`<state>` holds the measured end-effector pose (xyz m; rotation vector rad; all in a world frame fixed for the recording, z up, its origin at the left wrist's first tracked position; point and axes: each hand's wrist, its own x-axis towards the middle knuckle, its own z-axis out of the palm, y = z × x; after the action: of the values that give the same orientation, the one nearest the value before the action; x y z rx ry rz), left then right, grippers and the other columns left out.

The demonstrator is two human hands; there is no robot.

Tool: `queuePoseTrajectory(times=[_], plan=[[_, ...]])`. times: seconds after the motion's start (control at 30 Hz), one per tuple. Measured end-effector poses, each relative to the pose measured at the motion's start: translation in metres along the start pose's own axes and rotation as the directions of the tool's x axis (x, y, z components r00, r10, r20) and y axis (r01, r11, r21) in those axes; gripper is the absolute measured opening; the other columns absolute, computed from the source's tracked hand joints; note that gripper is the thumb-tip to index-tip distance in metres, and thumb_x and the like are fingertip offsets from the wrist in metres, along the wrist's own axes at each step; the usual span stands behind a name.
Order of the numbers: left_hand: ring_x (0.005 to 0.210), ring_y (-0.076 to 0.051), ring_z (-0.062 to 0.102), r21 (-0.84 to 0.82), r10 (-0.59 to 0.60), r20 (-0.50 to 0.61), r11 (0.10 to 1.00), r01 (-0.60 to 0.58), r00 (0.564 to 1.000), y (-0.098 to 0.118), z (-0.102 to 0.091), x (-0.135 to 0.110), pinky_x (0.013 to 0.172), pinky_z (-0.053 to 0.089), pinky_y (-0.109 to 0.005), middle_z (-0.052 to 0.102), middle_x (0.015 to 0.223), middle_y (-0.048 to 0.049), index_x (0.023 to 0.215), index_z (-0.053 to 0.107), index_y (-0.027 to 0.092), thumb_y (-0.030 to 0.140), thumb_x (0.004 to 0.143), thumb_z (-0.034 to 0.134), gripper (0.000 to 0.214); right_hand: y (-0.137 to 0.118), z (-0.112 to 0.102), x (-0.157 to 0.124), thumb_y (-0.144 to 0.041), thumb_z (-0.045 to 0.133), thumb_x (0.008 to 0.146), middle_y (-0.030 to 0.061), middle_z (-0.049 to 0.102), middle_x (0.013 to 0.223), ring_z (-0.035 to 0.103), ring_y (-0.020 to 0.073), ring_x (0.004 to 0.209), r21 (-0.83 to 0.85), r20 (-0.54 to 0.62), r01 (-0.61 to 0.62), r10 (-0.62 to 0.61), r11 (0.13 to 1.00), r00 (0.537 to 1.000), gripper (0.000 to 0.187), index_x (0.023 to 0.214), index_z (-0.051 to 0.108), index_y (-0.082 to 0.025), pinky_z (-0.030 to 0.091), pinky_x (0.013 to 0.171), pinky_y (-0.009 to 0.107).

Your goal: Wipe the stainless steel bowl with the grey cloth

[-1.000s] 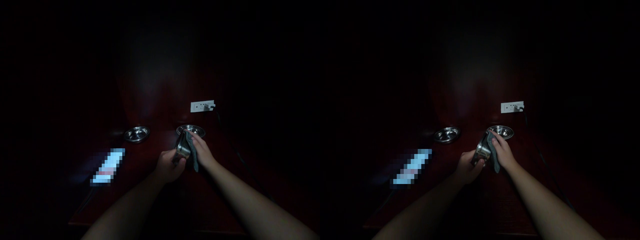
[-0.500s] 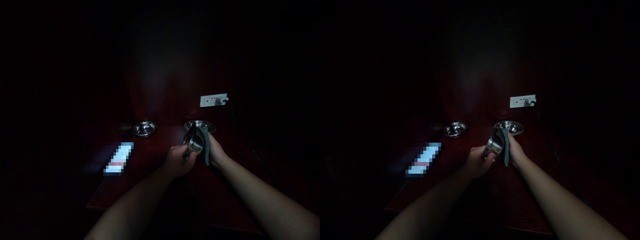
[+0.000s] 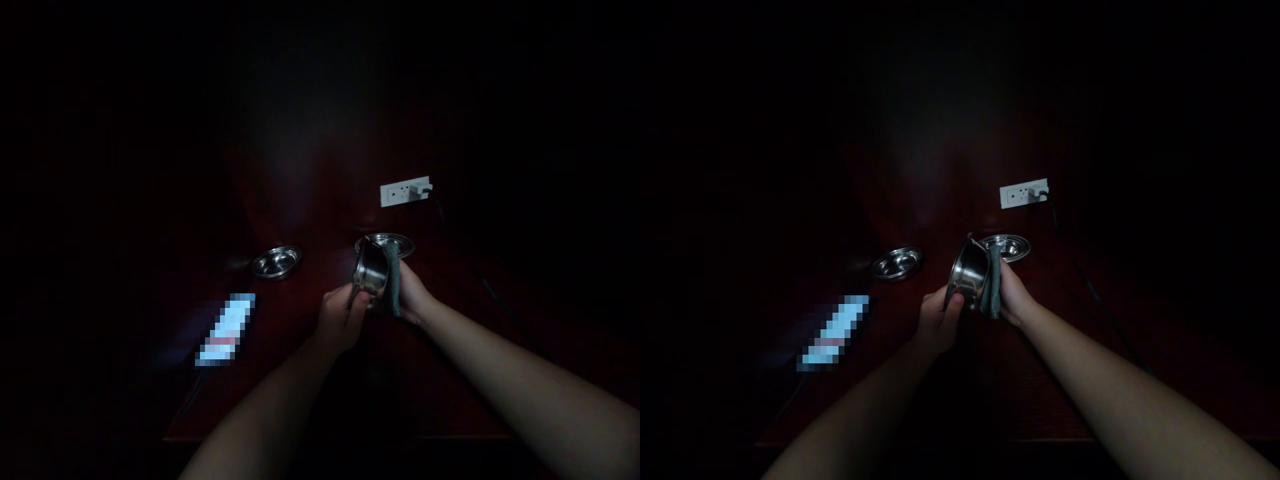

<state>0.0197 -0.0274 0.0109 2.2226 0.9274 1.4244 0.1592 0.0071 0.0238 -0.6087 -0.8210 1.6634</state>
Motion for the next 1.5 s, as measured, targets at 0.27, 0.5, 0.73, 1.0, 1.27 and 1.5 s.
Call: queuePoseTrajectory(times=[0.27,0.5,0.73,1.0,1.27,1.5], plan=[[0.066,-0.011,0.057,-0.082,-0.032,0.035,0.996,0.035,0.999,0.001,0.0,0.002,0.063,0.043,-0.02,0.061,0.072,-0.0019,0.085,0.061,0.016,0.029,0.088,0.037,0.028,0.005,-0.011,0.01,-0.053,0.05,0.078,0.0051,0.067,0.098,0.06,0.0239,0.098,-0.182,-0.238,0.265,-0.304,0.947,0.923,0.039,0.095,0.06,-0.02,0.047,0.089,0.039],[0.052,-0.008,0.047,0.005,-0.079,0.02,0.997,0.079,0.997,0.0,-0.001,0.005,0.052,0.037,-0.019,0.053,0.059,0.0017,0.067,0.055,0.015,0.028,0.084,0.044,0.024,0.003,-0.02,0.001,-0.047,0.044,0.083,0.0065,0.044,0.133,0.039,0.023,0.123,-0.681,0.341,0.643,-0.625,0.351,0.702,0.052,0.129,0.038,-0.022,0.026,0.107,0.041],[0.047,-0.006,0.041,0.081,-0.129,-0.004,0.988,0.128,0.992,0.004,-0.001,0.008,0.047,0.034,-0.018,0.048,0.052,0.0039,0.06,0.052,0.015,0.026,0.078,0.049,0.022,0.002,-0.02,0.001,-0.046,0.044,0.084,0.0088,0.044,0.132,0.041,0.024,0.121,-0.749,0.291,0.546,-0.554,0.375,0.78,0.055,0.132,0.036,-0.019,0.027,0.105,0.043],[0.051,-0.009,0.054,0.032,-0.075,0.012,0.997,0.074,0.997,0.013,-0.004,0.005,0.054,0.041,-0.02,0.059,0.056,0.0011,0.065,0.062,0.016,0.032,0.083,0.047,0.029,0.002,-0.019,0.013,-0.059,0.05,0.074,0.0032,0.067,0.096,0.06,0.0231,0.095,-0.268,-0.142,0.226,-0.27,0.937,0.952,0.044,0.096,0.062,-0.022,0.045,0.09,0.039],[0.061,-0.012,0.058,0.026,-0.083,0.18,0.997,0.079,0.98,0.007,-0.009,0.007,0.06,0.044,-0.022,0.063,0.067,-0.0011,0.078,0.064,0.016,0.034,0.084,0.046,0.026,-0.001,-0.012,0.014,-0.054,0.048,0.077,0.0031,0.068,0.08,0.063,0.0209,0.079,-0.036,-0.109,0.133,-0.137,0.99,0.985,0.038,0.089,0.061,-0.02,0.052,0.075,0.036],[0.11,-0.02,0.051,-0.165,0.072,0.368,0.986,-0.011,0.927,0.018,-0.001,0.007,0.095,0.039,-0.034,0.057,0.117,-0.009,0.114,0.053,0.018,0.018,0.082,0.045,0.033,0.003,-0.015,0.011,-0.05,0.051,0.076,0.0034,0.068,0.074,0.064,0.021,0.074,-0.033,-0.179,0.14,-0.144,0.99,0.973,0.034,0.084,0.062,-0.019,0.052,0.073,0.036]])
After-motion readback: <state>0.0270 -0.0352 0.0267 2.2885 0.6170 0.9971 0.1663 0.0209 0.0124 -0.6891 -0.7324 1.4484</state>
